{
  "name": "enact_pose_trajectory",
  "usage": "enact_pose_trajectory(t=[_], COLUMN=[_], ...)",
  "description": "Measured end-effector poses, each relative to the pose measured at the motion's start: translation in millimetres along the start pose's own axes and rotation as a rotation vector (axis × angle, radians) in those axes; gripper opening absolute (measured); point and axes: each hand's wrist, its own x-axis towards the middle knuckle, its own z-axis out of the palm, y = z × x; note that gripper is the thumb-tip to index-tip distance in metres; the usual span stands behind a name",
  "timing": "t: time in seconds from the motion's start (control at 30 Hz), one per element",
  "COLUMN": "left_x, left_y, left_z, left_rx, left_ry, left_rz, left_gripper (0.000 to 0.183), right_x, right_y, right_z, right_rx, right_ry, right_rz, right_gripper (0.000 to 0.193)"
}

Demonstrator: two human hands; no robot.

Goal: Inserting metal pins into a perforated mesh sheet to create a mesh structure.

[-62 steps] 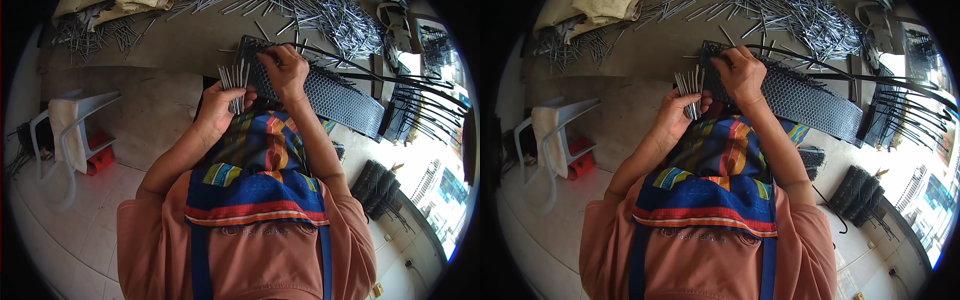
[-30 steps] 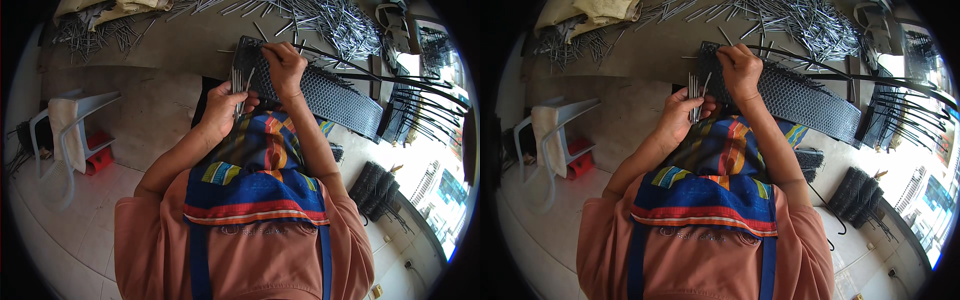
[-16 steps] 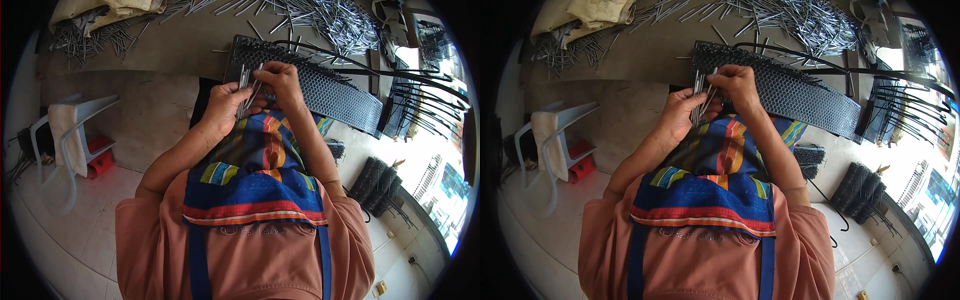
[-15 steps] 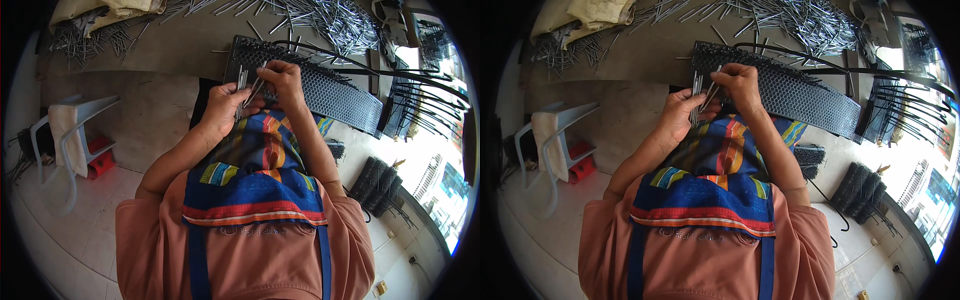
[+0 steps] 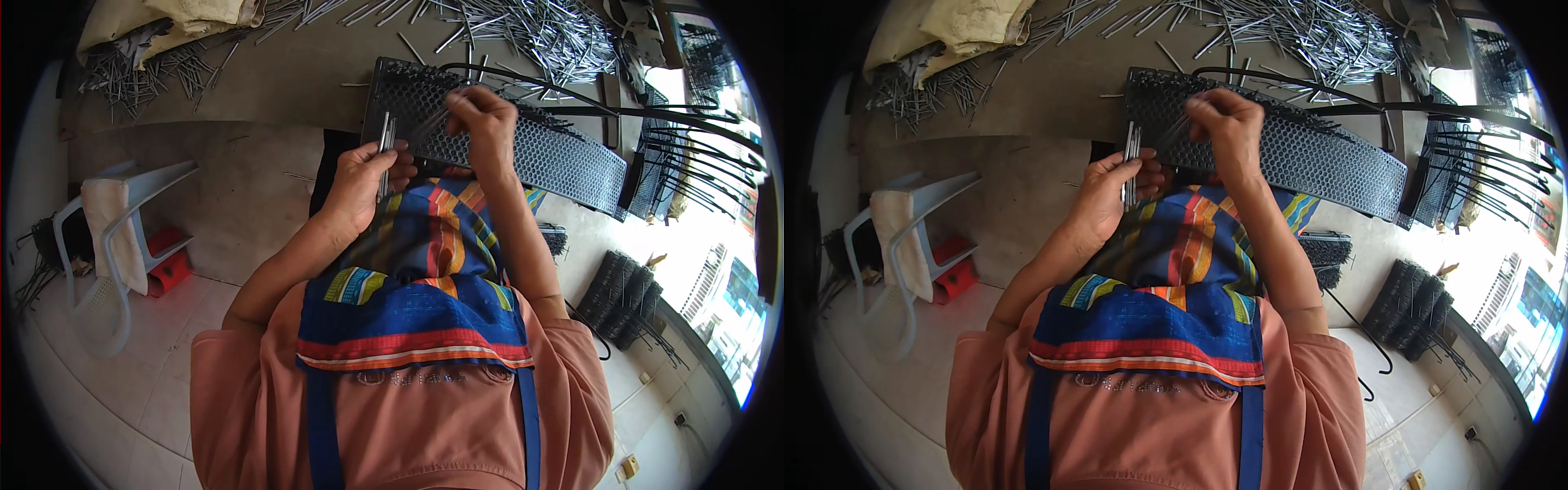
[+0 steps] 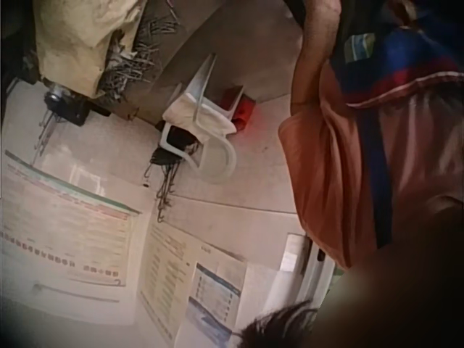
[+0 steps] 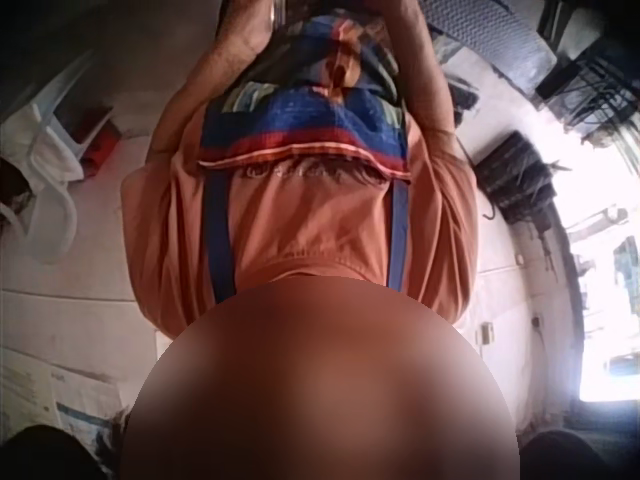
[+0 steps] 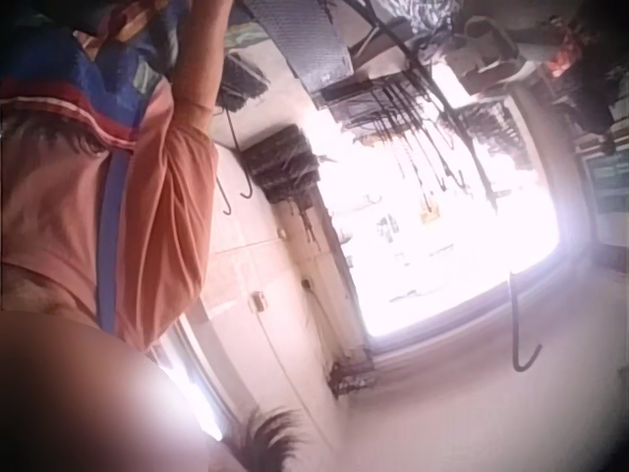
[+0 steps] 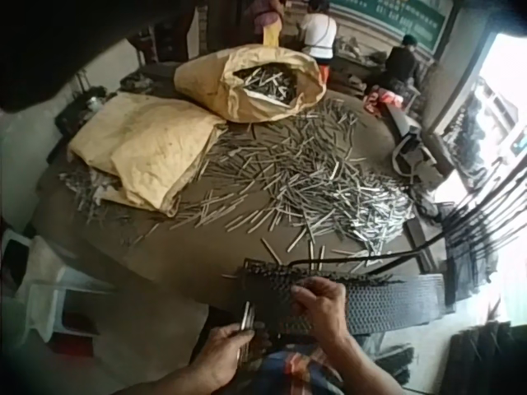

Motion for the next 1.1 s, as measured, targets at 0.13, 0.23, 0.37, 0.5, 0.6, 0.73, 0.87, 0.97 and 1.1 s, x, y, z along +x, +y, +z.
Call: enact_pose_trajectory(t=[0.13, 0.23, 0.37, 0.5, 0.6, 0.73, 0.87, 0.97, 1.1], left_x=[-16, -21, -26, -18, -8, 2, 8, 10, 8], left_y=[-11, -14, -8, -2, 0, -2, 2, 5, 5], left_z=[0, -2, -3, 3, 6, 5, 6, 9, 13], left_rx=[0.003, 0.043, 0.149, 0.1, 0.054, -0.043, -0.119, -0.147, -0.085], left_ry=[-0.115, -0.221, -0.197, -0.109, -0.063, -0.02, 0.002, -0.009, -0.138], left_rz=[-0.118, -0.205, -0.162, -0.101, -0.104, -0.088, -0.068, -0.037, -0.076], left_gripper=[0.028, 0.036, 0.029, 0.022, 0.021, 0.021, 0.017, 0.016, 0.019], right_x=[13, 23, 25, 25, 26, 29, 23, 12, -7], right_y=[2, 11, 21, 18, 12, 11, 8, 9, 7], right_z=[4, 5, 7, 15, 17, 16, 18, 11, 7], right_rx=[-0.02, -0.168, -0.316, -0.471, -0.596, -0.827, -0.909, -0.886, -0.363], right_ry=[0.255, 0.241, 0.24, 0.251, 0.254, 0.18, 0.173, 0.24, -0.129], right_rz=[-0.393, -0.544, -0.612, -0.665, -0.672, -0.759, -0.764, -0.721, -0.039], right_gripper=[0.004, 0.008, 0.01, 0.012, 0.014, 0.012, 0.013, 0.013, 0.012])
